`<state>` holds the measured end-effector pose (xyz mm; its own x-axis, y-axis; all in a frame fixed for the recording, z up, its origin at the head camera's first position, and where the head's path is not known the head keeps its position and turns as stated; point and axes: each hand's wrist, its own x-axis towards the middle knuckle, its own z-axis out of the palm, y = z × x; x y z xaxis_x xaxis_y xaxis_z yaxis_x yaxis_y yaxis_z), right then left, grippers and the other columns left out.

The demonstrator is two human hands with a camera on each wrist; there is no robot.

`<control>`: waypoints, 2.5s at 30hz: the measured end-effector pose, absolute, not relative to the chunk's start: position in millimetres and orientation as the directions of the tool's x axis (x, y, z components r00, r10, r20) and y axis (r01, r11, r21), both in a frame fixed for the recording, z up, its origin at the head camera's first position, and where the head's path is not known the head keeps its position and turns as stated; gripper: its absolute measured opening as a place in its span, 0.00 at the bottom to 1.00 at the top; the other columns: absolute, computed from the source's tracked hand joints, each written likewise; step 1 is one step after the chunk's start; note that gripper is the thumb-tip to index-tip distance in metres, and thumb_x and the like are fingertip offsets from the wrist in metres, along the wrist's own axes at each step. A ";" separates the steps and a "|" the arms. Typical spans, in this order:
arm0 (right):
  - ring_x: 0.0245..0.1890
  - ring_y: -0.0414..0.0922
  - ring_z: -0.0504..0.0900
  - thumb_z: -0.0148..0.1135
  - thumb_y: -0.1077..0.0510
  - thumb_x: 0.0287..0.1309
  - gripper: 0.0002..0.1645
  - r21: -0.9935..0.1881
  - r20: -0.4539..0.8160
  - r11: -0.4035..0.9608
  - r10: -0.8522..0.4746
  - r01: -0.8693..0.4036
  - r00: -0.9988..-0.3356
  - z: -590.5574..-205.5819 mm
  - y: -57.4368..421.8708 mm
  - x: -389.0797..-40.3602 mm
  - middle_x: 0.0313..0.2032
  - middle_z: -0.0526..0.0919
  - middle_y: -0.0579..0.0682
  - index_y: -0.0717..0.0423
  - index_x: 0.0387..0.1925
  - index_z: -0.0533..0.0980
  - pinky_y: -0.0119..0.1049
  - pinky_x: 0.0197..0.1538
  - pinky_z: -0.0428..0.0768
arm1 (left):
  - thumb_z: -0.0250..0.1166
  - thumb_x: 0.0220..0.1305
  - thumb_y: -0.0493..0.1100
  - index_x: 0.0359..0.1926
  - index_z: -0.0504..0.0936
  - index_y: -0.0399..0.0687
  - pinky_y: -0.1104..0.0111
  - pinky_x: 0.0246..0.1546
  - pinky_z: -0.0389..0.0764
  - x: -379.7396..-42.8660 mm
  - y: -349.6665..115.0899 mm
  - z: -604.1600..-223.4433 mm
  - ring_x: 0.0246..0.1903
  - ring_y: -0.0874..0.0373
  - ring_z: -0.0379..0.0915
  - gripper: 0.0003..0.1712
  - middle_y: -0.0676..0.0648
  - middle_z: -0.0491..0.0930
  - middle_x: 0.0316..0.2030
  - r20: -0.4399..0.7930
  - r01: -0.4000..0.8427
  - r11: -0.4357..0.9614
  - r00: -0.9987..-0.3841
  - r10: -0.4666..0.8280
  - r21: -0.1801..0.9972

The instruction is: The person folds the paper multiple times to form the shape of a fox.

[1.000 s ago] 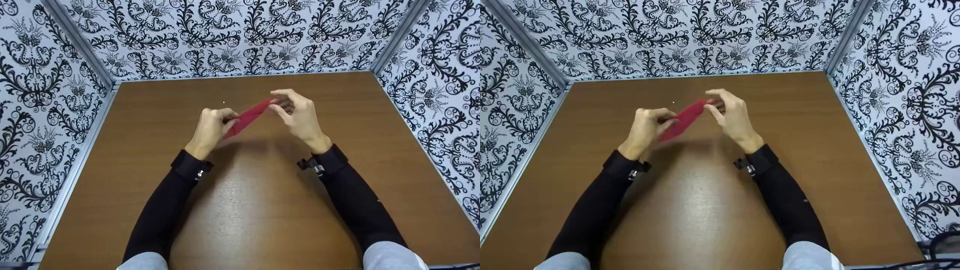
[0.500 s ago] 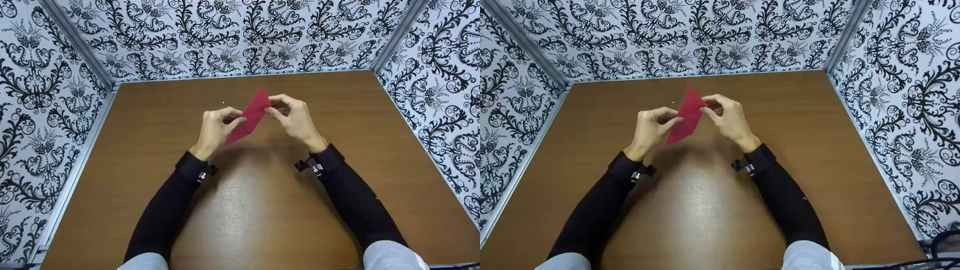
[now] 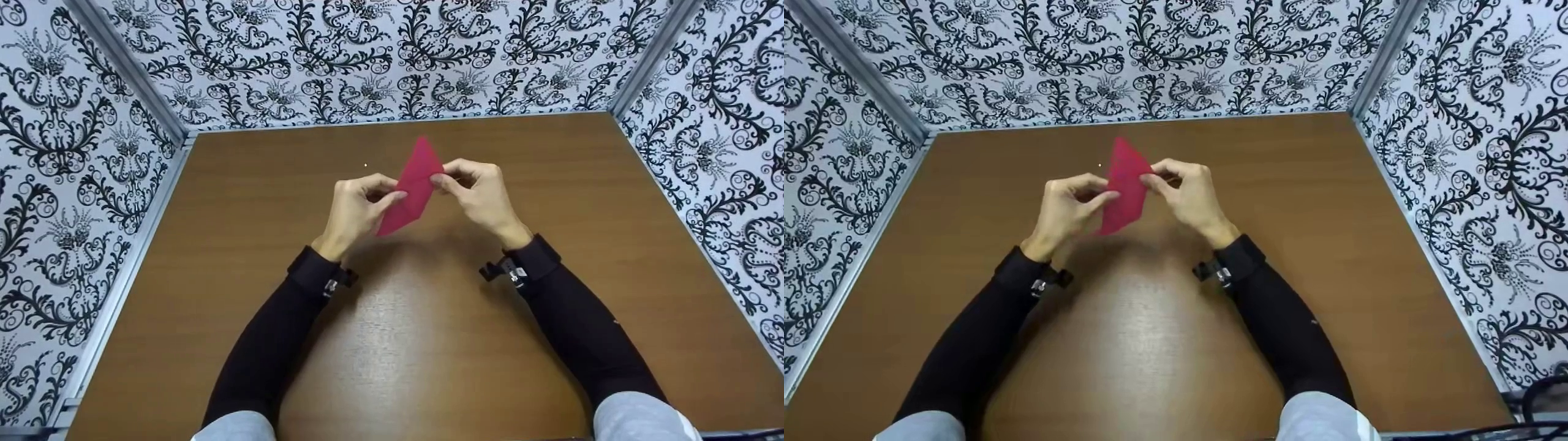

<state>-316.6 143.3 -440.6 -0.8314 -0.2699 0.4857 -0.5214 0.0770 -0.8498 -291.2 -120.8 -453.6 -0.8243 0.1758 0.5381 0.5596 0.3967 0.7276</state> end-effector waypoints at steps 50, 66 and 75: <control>0.33 0.36 0.94 0.81 0.57 0.75 0.06 -0.839 0.399 0.185 -0.431 -0.512 -0.809 -462.8 132.3 -314.5 0.38 0.99 0.56 0.55 0.46 0.97 0.26 0.40 0.90 | 0.85 0.72 0.44 0.45 1.00 0.48 0.74 0.40 0.86 -288.6 -125.6 -441.9 0.38 0.63 0.96 0.06 0.47 0.99 0.38 0.486 0.484 0.234 -0.873 0.053 0.843; 0.34 0.53 0.97 0.80 0.53 0.76 0.08 -0.825 0.371 0.222 -0.482 -0.520 -0.794 -468.9 130.3 -317.0 0.35 0.98 0.54 0.52 0.42 0.97 0.29 0.41 0.92 | 0.85 0.72 0.41 0.44 0.97 0.39 0.74 0.39 0.88 -291.1 -128.7 -440.1 0.34 0.67 0.93 0.09 0.40 0.98 0.38 0.442 0.428 0.202 -0.896 -0.032 0.881; 0.32 0.49 0.95 0.80 0.51 0.76 0.09 -0.813 0.373 0.251 -0.470 -0.526 -0.800 -468.5 132.1 -316.0 0.33 0.98 0.49 0.50 0.40 0.97 0.31 0.38 0.92 | 0.84 0.73 0.43 0.46 0.98 0.41 0.70 0.40 0.93 -293.7 -130.5 -443.5 0.33 0.65 0.93 0.09 0.42 0.98 0.38 0.382 0.374 0.192 -0.924 -0.004 0.907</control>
<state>-316.0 132.1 -468.5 -0.8003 -0.4698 0.3727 -0.5258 0.2510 -0.8127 -293.7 -130.5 -443.5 -0.9241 -0.0036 0.3820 0.3743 0.1915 0.9073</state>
